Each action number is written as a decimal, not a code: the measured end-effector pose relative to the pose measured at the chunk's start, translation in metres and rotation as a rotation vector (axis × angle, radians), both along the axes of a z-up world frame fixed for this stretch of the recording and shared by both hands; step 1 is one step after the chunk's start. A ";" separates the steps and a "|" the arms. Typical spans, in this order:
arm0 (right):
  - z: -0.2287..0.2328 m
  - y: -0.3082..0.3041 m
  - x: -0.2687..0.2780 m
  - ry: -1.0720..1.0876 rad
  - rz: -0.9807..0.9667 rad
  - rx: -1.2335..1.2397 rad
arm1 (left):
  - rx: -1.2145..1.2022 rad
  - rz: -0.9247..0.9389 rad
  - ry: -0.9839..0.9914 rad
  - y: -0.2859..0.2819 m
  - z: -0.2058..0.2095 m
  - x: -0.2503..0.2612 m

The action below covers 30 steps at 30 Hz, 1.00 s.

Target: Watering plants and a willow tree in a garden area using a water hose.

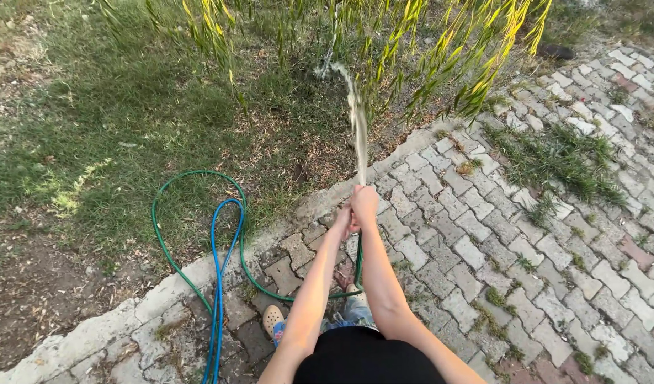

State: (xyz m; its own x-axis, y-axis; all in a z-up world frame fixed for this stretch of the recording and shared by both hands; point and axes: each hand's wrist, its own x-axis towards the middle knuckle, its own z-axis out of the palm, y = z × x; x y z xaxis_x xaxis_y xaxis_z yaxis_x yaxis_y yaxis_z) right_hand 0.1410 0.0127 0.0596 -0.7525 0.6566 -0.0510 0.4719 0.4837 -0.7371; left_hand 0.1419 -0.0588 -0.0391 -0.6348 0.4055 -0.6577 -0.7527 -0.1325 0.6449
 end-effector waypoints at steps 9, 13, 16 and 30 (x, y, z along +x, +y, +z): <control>-0.049 0.005 -0.048 0.080 0.145 0.439 | 0.070 -0.243 0.126 -0.054 0.047 0.007; -0.042 0.004 -0.065 0.126 0.060 0.452 | 0.054 -0.251 0.204 -0.060 0.080 0.014; -0.024 -0.003 -0.063 0.116 0.018 0.389 | 0.082 -0.194 0.369 -0.040 0.037 0.009; 0.030 0.017 -0.029 0.006 0.000 0.337 | 0.019 0.040 0.604 0.020 0.017 0.019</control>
